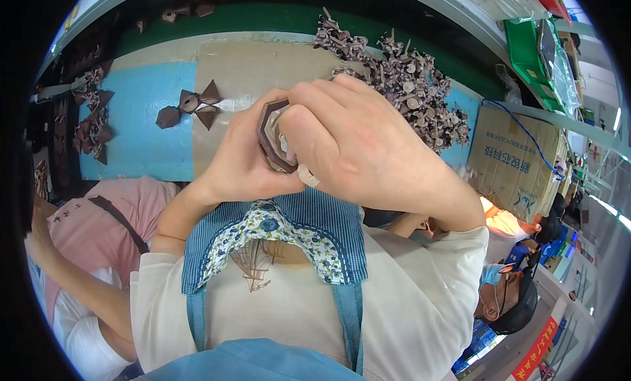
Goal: The person assembles figurines by applying glue from a bottle to figurine bases and attaching small decorative components to them.
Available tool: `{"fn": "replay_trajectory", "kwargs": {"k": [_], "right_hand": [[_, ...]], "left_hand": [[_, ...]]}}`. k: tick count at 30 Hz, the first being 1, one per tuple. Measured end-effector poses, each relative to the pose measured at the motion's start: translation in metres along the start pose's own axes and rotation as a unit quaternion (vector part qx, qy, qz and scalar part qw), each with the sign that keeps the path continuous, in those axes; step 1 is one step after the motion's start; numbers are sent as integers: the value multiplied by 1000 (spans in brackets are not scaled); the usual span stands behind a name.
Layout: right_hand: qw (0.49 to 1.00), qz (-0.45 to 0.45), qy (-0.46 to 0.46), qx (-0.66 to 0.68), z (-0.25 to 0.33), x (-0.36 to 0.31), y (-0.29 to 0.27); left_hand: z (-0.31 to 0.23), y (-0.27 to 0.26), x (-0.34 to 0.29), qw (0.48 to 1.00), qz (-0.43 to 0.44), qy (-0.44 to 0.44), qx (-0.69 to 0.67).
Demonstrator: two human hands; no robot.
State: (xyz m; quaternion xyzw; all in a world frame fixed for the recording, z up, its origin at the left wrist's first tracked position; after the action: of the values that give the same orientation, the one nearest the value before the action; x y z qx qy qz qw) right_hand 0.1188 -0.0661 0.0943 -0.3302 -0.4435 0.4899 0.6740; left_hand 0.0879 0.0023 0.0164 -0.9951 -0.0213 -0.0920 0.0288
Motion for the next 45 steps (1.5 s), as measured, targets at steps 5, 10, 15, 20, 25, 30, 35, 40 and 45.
{"fn": "replay_trajectory", "kwargs": {"k": [5,10,15,20,25,30,35,40,45], "right_hand": [[994,-45,-12,99,-4,-7,3],[991,-37,1,125,-12,-21,7],[963,16,123,238,-38,-30,6],[964,-36,153,213,-42,-37,14],[971,-69,150,171,-35,-38,25],[991,6,66,120,-27,-16,34],[993,77,-10,94,-41,0,62],[976,-108,171,84,-101,-5,36],[969,-83,203,117,-123,-8,52]], "left_hand": [[3,11,2,997,58,-4,-59],[17,22,2,989,89,-62,-104],[22,27,3,983,75,-81,-144],[7,13,5,995,-39,-18,90],[7,6,1,984,-65,17,165],[51,13,-11,968,86,-169,-167],[105,-5,-32,867,108,-238,-424],[224,-176,-81,800,-305,-262,-446],[244,-226,-104,868,-403,-286,49]]}}
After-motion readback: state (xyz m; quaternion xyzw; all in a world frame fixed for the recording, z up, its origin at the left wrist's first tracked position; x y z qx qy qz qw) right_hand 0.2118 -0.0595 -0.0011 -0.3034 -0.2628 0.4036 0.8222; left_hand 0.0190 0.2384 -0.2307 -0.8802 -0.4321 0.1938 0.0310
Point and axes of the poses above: each hand's wrist, its own x-axis towards the middle knuckle, its own y-axis out of the palm, z = x × y, the point moved 8 cm from there along x, towards the middle knuckle, and after that the axes turned 3 degrees about -x, right-handed, at the moved point
